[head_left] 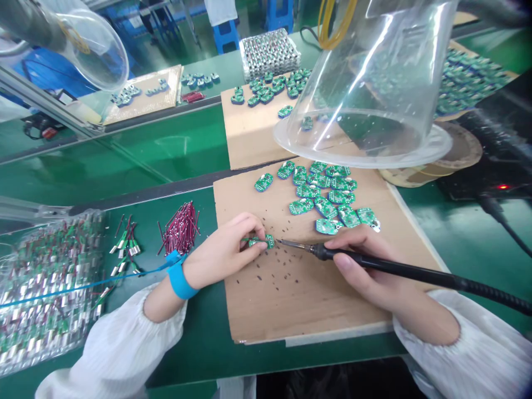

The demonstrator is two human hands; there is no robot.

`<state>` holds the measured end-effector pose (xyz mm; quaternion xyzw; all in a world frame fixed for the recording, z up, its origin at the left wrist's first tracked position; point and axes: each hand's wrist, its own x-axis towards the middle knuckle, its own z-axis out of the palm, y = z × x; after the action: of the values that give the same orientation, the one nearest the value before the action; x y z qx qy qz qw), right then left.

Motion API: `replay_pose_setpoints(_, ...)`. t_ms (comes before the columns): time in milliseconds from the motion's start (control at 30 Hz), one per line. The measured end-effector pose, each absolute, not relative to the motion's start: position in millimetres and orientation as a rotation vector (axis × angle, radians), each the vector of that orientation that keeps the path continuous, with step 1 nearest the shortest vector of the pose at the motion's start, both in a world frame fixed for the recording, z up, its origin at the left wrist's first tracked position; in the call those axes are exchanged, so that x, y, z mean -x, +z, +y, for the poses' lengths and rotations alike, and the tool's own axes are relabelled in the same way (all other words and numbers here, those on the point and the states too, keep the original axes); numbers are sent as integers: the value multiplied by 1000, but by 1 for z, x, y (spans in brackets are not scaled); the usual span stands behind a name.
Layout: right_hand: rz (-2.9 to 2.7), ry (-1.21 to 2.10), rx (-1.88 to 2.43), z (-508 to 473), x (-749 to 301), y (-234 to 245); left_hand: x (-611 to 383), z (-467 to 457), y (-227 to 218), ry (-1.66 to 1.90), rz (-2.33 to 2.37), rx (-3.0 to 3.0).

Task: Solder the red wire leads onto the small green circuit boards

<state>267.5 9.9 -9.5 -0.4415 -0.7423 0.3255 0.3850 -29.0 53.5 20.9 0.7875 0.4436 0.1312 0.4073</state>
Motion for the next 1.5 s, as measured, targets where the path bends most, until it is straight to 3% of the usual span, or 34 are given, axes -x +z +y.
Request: replay_pose_setpoints(1500,-2004,949,1090,14,-264,-4,22,50,17,355,1116,-2076)
